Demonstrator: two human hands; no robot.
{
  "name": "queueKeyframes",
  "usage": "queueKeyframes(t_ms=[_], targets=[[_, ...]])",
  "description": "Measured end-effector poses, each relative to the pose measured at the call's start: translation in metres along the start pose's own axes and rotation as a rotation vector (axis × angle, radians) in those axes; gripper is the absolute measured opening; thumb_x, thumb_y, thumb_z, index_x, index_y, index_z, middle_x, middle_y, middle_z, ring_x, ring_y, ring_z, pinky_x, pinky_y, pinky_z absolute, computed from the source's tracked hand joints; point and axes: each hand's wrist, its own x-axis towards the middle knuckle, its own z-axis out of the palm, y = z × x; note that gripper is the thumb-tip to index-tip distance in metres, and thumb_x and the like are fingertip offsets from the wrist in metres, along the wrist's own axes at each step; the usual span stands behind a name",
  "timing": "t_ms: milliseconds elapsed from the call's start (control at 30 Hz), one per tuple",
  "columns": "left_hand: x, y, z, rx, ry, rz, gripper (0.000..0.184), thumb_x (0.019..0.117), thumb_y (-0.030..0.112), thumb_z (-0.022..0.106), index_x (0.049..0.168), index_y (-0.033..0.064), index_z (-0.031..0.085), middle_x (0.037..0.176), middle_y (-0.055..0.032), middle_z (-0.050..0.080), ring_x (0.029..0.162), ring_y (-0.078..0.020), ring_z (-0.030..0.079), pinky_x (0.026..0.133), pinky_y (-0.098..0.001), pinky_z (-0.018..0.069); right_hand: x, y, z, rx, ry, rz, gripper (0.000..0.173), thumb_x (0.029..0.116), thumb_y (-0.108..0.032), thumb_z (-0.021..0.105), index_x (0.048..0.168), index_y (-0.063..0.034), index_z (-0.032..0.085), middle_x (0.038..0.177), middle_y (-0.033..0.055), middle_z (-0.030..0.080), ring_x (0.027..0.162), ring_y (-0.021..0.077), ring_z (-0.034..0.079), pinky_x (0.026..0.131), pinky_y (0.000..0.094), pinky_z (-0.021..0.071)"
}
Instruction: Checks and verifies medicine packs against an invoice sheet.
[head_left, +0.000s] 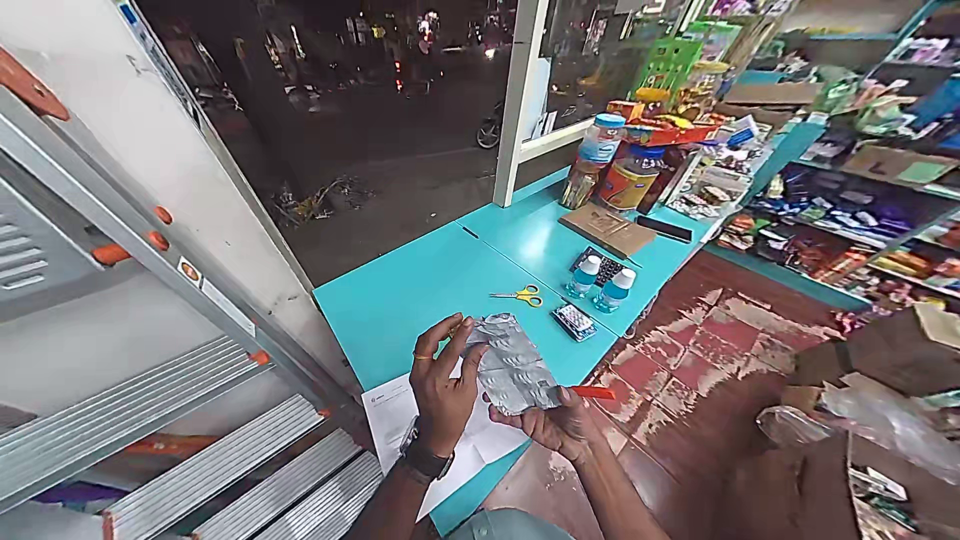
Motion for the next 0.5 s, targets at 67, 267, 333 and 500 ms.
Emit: queueKeyframes(t_ms=[67, 267, 333, 500], targets=[[-0.003, -0.003, -0.001, -0.014, 0.032, 0.014, 0.023, 0.0922, 0.016, 0.076, 0.113, 0.0071, 0.077, 0.120, -0.0124, 0.071, 0.120, -0.0157, 0.064, 0.104, -0.0272, 0.0520, 0.002, 0.006, -0.001, 0.027, 0.003, 0.022, 0.062, 0.0860, -0.041, 0.079, 0.135, -0.0065, 0.065, 0.136, 0.0228, 0.063, 0.126, 0.0397, 0.061, 0.110, 0.0566, 0.0464], [-0.003, -0.024, -0.020, 0.016, -0.011, -0.154, 0.046, 0.0896, 0.017, 0.077, 0.128, -0.0055, 0.063, 0.136, -0.0228, 0.062, 0.136, -0.0298, 0.053, 0.113, -0.0427, 0.0446, 0.026, 0.000, 0.010, -0.512, 0.234, -0.152, 0.028, 0.0842, -0.028, 0.083, 0.107, -0.0166, 0.070, 0.108, 0.0029, 0.073, 0.102, 0.0166, 0.070, 0.093, 0.0384, 0.0584], [-0.011, -0.037, -0.031, 0.017, -0.043, -0.300, 0.064, 0.0903, 0.017, 0.074, 0.143, -0.0082, 0.048, 0.149, -0.0258, 0.050, 0.140, -0.0305, 0.049, 0.110, -0.0434, 0.0470, 0.055, -0.007, 0.015, -1.021, 0.490, -0.199, 0.038, 0.0739, -0.018, 0.086, 0.095, -0.0132, 0.055, 0.091, -0.0037, 0.065, 0.085, 0.0058, 0.063, 0.078, 0.0259, 0.0554], [-0.058, -0.072, -0.062, 0.215, -0.330, -0.507, 0.036, 0.0942, 0.019, 0.068, 0.124, -0.0001, 0.069, 0.131, -0.0195, 0.067, 0.126, -0.0342, 0.060, 0.106, -0.0514, 0.0484, 0.143, -0.010, -0.014, -1.974, 0.764, 0.105, 0.070, 0.0756, -0.048, 0.084, 0.122, -0.0005, 0.061, 0.106, 0.0187, 0.069, 0.100, 0.0339, 0.068, 0.087, 0.0562, 0.0546]])
